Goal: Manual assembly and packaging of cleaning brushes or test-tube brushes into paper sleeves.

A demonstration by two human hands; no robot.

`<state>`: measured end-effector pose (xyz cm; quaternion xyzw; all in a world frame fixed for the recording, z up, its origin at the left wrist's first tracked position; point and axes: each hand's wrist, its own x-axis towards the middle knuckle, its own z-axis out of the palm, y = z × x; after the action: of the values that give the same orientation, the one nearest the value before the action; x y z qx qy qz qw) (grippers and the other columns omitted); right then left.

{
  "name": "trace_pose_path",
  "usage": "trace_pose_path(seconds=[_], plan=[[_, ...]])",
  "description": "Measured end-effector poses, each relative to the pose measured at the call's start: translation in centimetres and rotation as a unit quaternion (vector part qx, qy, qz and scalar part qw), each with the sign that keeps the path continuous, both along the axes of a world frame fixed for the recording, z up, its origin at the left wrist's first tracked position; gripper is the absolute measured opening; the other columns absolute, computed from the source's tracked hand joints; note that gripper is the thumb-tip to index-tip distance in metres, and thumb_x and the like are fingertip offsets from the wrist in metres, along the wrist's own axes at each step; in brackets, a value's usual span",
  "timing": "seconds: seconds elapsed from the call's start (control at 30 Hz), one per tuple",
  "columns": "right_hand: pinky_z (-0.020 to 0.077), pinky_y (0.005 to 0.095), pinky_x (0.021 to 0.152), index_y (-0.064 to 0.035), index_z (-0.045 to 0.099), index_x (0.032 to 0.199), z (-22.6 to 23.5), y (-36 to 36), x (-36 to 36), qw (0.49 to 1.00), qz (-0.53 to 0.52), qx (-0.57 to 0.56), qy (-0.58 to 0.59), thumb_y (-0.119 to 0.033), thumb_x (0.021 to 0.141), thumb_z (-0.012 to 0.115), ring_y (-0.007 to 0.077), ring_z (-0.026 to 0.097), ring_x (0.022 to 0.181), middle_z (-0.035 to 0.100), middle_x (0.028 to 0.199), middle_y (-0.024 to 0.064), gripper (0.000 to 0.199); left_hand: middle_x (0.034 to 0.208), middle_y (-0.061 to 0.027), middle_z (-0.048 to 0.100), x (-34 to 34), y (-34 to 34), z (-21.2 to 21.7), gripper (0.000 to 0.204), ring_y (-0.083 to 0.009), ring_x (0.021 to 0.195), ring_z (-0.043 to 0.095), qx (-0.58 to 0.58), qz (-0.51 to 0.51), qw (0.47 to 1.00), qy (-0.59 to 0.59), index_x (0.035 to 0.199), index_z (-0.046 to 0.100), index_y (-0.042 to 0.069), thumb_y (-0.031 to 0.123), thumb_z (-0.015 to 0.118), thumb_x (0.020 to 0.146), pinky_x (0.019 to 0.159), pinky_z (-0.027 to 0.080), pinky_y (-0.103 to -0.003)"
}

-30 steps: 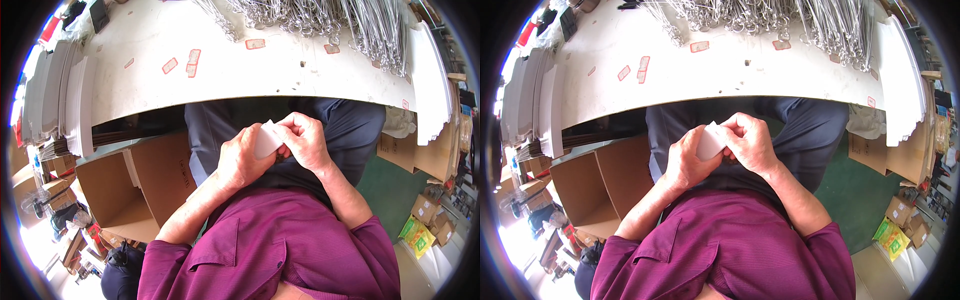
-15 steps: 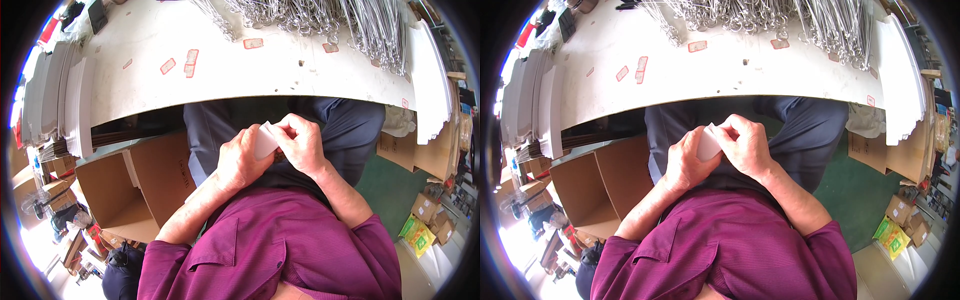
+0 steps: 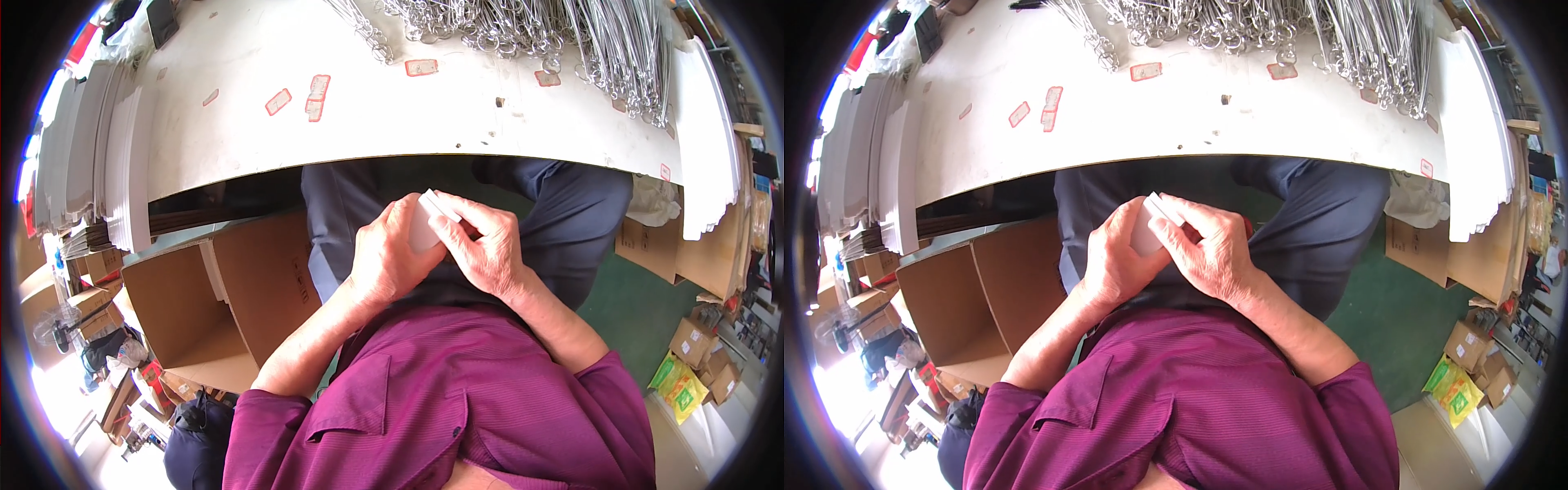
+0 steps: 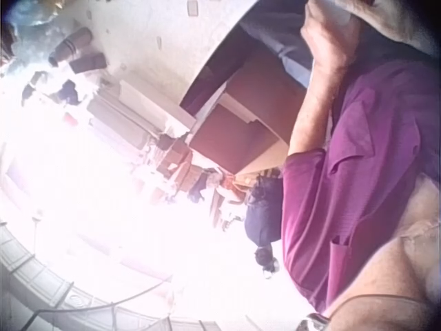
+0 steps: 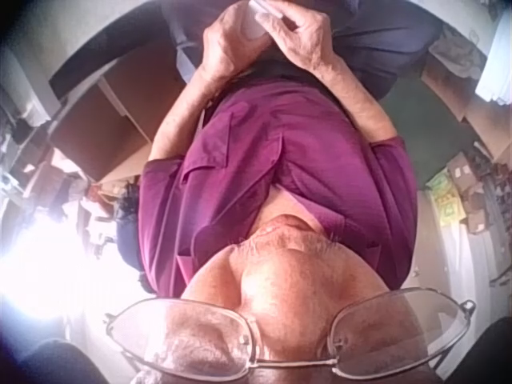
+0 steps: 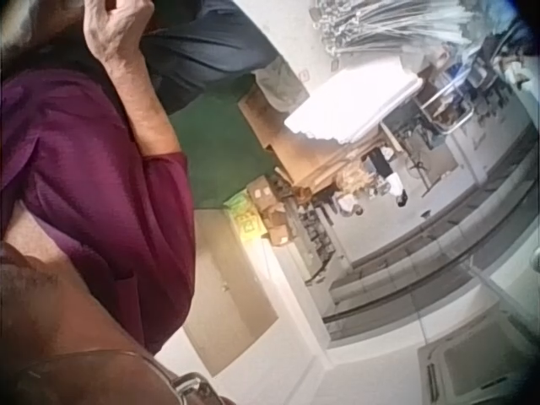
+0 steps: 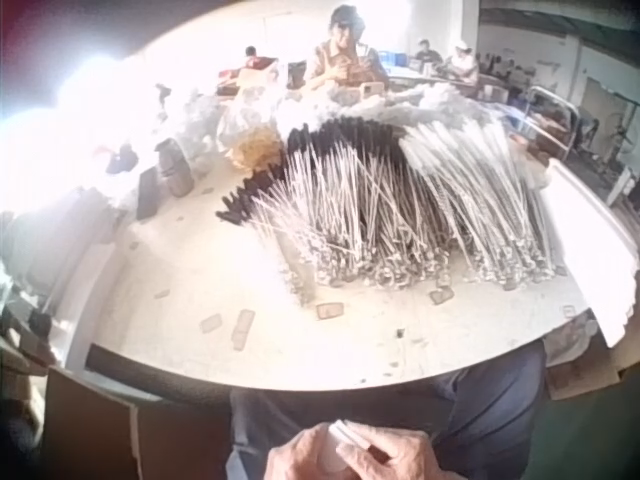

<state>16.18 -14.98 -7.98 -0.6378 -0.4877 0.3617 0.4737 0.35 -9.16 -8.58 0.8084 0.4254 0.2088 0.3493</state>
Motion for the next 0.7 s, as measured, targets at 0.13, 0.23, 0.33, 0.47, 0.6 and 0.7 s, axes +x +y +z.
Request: trace_pose_path(seconds=[0.13,0.23,0.33,0.47,0.6,0.7], plan=[[0.0573,0.0309,0.07,0.0025,0.066,0.131,-1.0,-0.9,-0.5,0.999,0.018,0.03,0.011,-0.014,0.091,0.078,0.0182,0.071,0.077,0.075,0.095,0.016,0.044,0.105,-0.0214,0.071,-0.3,0.0,0.0,0.058,-0.0385,0.089,0.074,-0.024,0.005,1.0,-0.006,0.125,0.06,0.0,0.025,0.082,0.078,0.075,0.061,-0.045],[0.0569,0.0327,0.067,0.0017,0.065,0.133,-0.9,-1.0,-0.6,0.998,0.022,0.045,-0.047,-0.014,0.089,0.079,0.0207,0.069,0.074,0.074,0.091,0.0155,0.048,0.104,-0.0215,0.071,-0.4,-0.1,-0.2,0.056,-0.039,0.089,0.073,-0.016,-0.003,1.0,-0.012,0.125,0.06,0.0,0.022,0.08,0.078,0.075,0.061,-0.045],[0.0561,0.0351,0.065,0.0021,0.064,0.134,-0.4,-1.0,-0.6,0.991,0.039,0.047,-0.118,-0.014,0.088,0.079,0.0243,0.067,0.07,0.072,0.087,0.0153,0.051,0.104,-0.0215,0.071,-0.4,-0.1,-0.2,0.054,-0.0393,0.088,0.073,-0.007,0.005,1.0,-0.014,0.125,0.06,0.0,0.02,0.079,0.078,0.075,0.061,-0.045],[0.0551,0.0374,0.063,0.0034,0.064,0.133,-0.2,-0.8,-0.8,0.983,0.063,0.065,-0.162,-0.013,0.086,0.079,0.0267,0.064,0.067,0.071,0.085,0.0149,0.052,0.102,-0.0216,0.071,-0.8,-0.3,-0.6,0.053,-0.0395,0.087,0.073,-0.004,0.006,1.0,-0.018,0.124,0.059,0.0,0.019,0.078,0.078,0.075,0.061,-0.045],[0.0537,0.0378,0.062,0.0039,0.065,0.132,-0.3,-0.6,-1.1,0.986,0.061,0.088,-0.126,-0.007,0.086,0.077,0.0266,0.063,0.066,0.071,0.085,0.0149,0.049,0.1,-0.0214,0.071,-1.0,-0.3,0.2,0.051,-0.0395,0.087,0.073,-0.007,0.013,1.0,-0.002,0.123,0.059,0.001,0.019,0.078,0.078,0.074,0.061,-0.046],[0.0548,0.0345,0.066,0.0021,0.067,0.13,-0.3,-0.2,-1.3,0.993,0.034,0.079,-0.076,0.001,0.087,0.073,0.025,0.067,0.072,0.074,0.094,0.0179,0.043,0.102,-0.0213,0.071,-0.5,-0.1,0.0,0.055,-0.0399,0.089,0.072,0.01,0.017,0.999,0.026,0.126,0.058,0.001,0.024,0.079,0.08,0.074,0.061,-0.047]])
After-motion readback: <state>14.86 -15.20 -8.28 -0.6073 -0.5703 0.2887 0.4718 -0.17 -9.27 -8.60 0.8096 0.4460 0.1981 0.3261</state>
